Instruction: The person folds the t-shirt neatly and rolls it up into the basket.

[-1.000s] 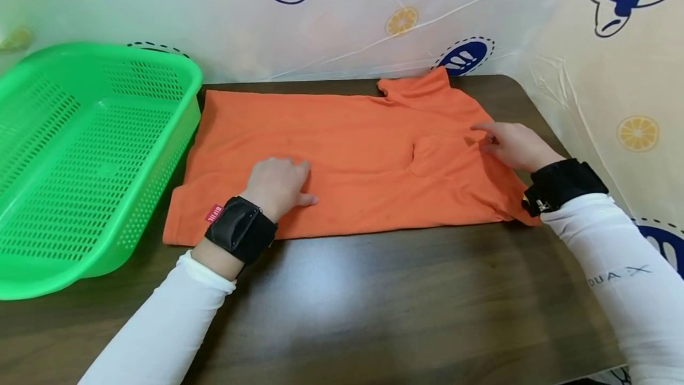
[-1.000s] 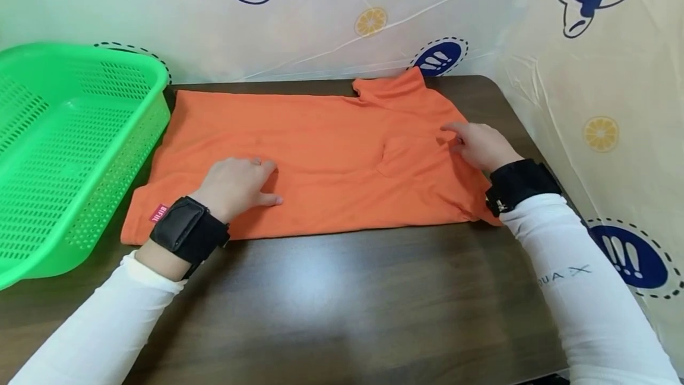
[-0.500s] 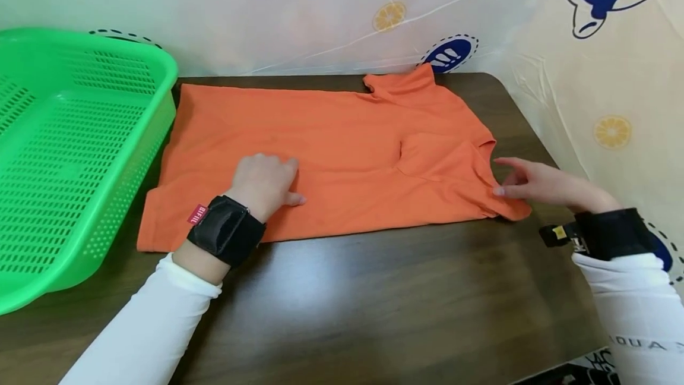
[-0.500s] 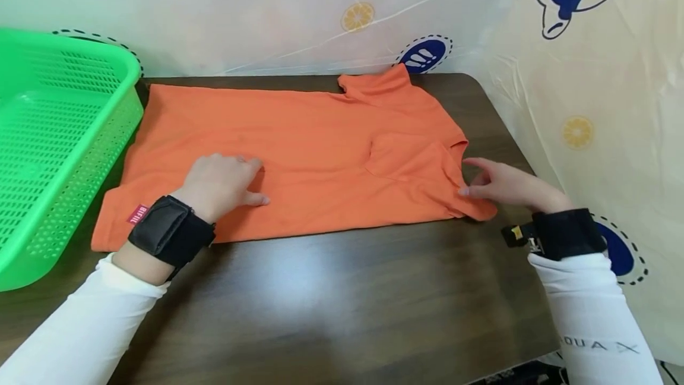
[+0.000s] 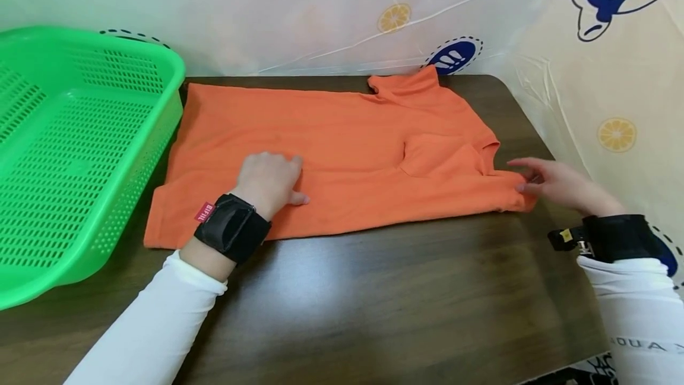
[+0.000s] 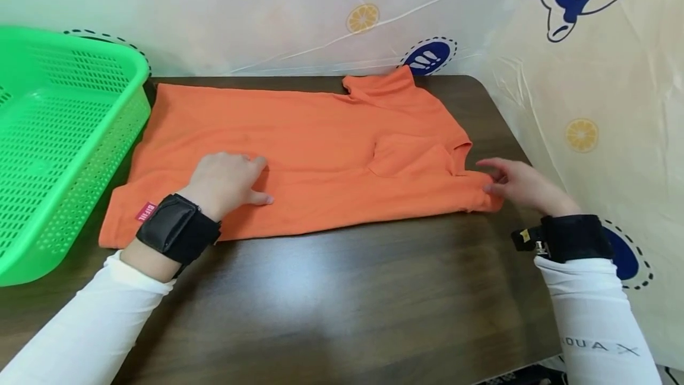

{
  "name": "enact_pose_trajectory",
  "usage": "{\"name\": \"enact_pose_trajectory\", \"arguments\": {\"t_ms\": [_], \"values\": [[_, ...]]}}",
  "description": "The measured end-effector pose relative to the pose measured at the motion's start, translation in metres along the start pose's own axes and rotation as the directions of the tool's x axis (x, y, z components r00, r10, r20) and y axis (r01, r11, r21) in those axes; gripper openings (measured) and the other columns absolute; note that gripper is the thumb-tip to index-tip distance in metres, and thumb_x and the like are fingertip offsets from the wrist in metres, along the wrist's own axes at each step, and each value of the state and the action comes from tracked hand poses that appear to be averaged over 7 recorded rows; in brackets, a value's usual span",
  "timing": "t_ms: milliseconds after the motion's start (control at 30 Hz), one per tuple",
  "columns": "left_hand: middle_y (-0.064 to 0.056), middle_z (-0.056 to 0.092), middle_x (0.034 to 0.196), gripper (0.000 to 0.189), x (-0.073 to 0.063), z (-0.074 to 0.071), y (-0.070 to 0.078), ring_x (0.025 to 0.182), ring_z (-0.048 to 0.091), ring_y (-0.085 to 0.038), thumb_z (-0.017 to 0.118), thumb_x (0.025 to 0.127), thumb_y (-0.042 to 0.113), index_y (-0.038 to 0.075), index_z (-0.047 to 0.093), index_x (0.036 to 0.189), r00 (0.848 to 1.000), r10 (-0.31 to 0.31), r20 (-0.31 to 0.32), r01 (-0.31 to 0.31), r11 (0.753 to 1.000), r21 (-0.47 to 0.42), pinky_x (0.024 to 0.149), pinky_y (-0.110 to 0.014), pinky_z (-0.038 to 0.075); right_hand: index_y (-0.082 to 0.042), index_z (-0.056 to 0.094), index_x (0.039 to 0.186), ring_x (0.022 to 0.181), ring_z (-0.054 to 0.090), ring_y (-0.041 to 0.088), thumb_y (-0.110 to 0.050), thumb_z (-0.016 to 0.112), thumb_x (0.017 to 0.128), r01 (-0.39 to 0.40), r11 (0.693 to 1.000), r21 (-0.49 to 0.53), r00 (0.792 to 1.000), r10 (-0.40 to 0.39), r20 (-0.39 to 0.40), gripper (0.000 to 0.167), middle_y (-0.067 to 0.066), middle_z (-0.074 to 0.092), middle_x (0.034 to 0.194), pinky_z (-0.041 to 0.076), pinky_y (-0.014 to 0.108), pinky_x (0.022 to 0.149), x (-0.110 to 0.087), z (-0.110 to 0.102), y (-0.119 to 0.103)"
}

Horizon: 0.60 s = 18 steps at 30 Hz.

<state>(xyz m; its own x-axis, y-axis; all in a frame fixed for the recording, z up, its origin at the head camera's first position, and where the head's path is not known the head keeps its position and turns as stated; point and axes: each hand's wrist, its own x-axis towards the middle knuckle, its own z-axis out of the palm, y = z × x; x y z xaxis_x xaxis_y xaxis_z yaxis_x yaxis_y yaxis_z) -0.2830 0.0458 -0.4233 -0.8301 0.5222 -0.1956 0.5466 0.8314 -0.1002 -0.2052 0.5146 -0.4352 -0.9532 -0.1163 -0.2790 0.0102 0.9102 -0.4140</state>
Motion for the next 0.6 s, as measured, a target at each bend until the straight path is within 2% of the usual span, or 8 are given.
{"name": "enact_pose_trajectory", "arguments": {"t_ms": [67, 133, 200, 267, 333, 400, 500, 600], "values": [[-0.01, 0.06, 0.079, 0.065, -0.001, 0.0, 0.0, 0.066, 0.053, -0.026, 0.066, 0.072, 0.052, 0.008, 0.053, 0.118, 1.0, -0.007, 0.003, 0.007, 1.0, 0.0, 0.053, -0.038, 0.043, 0.004, 0.039, 0.128, 0.075, 0.054, 0.016, -0.007, 0.061, 0.083, -0.007, 1.0, -0.025, 0.996, 0.009, 0.084, 0.051, 0.007, 0.06, 0.087, 0.044, 0.027, 0.064, 0.004, 0.003, 0.003], [-0.01, 0.06, 0.079, 0.064, -0.001, 0.0, 0.0, 0.067, 0.053, -0.026, 0.066, 0.072, 0.052, 0.007, 0.054, 0.116, 1.0, -0.01, 0.006, 0.01, 1.0, 0.003, 0.055, -0.038, 0.044, 0.008, 0.04, 0.126, 0.077, 0.056, 0.018, -0.003, 0.06, 0.081, 0.017, 0.999, -0.049, 0.991, -0.01, 0.131, 0.05, 0.006, 0.061, 0.086, 0.044, 0.029, 0.065, 0.006, 0.005, 0.006], [-0.01, 0.059, 0.078, 0.064, -0.001, 0.0, 0.001, 0.067, 0.053, -0.026, 0.066, 0.072, 0.052, 0.007, 0.054, 0.115, 1.0, -0.01, 0.008, 0.01, 1.0, 0.009, 0.056, -0.039, 0.044, 0.009, 0.043, 0.122, 0.078, 0.057, 0.022, 0.003, 0.057, 0.08, 0.043, 0.996, -0.074, 0.995, -0.036, 0.091, 0.045, 0.009, 0.062, 0.085, 0.045, 0.032, 0.066, 0.006, 0.003, 0.005], [-0.01, 0.059, 0.078, 0.064, -0.001, -0.001, 0.001, 0.068, 0.053, -0.026, 0.065, 0.072, 0.052, 0.007, 0.054, 0.116, 1.0, -0.013, 0.014, 0.013, 1.0, 0.014, 0.056, -0.039, 0.044, 0.008, 0.047, 0.119, 0.082, 0.058, 0.028, 0.004, 0.055, 0.082, 0.068, 0.991, -0.118, 0.998, -0.069, -0.005, 0.038, 0.014, 0.062, 0.089, 0.045, 0.037, 0.069, 0.009, -0.003, -0.002], [-0.01, 0.06, 0.079, 0.065, -0.001, -0.002, 0.002, 0.069, 0.053, -0.026, 0.065, 0.073, 0.052, 0.008, 0.053, 0.118, 1.0, -0.018, 0.022, 0.018, 1.0, 0.019, 0.056, -0.039, 0.044, 0.005, 0.051, 0.116, 0.085, 0.056, 0.032, 0.001, 0.053, 0.085, 0.071, 0.986, -0.152, 0.991, -0.087, -0.1, 0.032, 0.02, 0.06, 0.094, 0.043, 0.044, 0.072, 0.016, -0.009, -0.016], [-0.01, 0.06, 0.081, 0.066, -0.002, -0.002, 0.002, 0.069, 0.053, -0.025, 0.064, 0.073, 0.053, 0.008, 0.051, 0.121, 0.999, -0.025, 0.034, 0.024, 0.999, 0.021, 0.056, -0.038, 0.044, 0.003, 0.053, 0.115, 0.088, 0.055, 0.034, -0.004, 0.054, 0.087, 0.08, 0.98, -0.18, 0.982, -0.108, -0.153, 0.029, 0.022, 0.059, 0.099, 0.042, 0.048, 0.076, 0.028, -0.015, -0.033], [-0.01, 0.061, 0.084, 0.067, -0.002, -0.003, 0.002, 0.07, 0.052, -0.025, 0.064, 0.073, 0.052, 0.009, 0.051, 0.122, 0.998, -0.037, 0.048, 0.036, 0.999, 0.019, 0.058, -0.039, 0.044, 0.0, 0.055, 0.115, 0.089, 0.056, 0.032, -0.009, 0.055, 0.088, 0.093, 0.974, -0.207, 0.983, -0.123, -0.137, 0.029, 0.021, 0.059, 0.103, 0.042, 0.048, 0.078, 0.053, -0.018, -0.059], [-0.01, 0.06, 0.086, 0.065, -0.001, -0.003, 0.006, 0.072, 0.053, -0.025, 0.065, 0.073, 0.052, 0.009, 0.052, 0.119, 0.996, -0.055, 0.064, 0.054, 0.998, 0.017, 0.061, -0.04, 0.045, -0.001, 0.056, 0.115, 0.093, 0.055, 0.032, -0.013, 0.055, 0.088, 0.132, 0.961, -0.241, 0.985, -0.155, -0.078, 0.03, 0.019, 0.059, 0.107, 0.04, 0.049, 0.082, 0.082, -0.015, -0.077]]}}
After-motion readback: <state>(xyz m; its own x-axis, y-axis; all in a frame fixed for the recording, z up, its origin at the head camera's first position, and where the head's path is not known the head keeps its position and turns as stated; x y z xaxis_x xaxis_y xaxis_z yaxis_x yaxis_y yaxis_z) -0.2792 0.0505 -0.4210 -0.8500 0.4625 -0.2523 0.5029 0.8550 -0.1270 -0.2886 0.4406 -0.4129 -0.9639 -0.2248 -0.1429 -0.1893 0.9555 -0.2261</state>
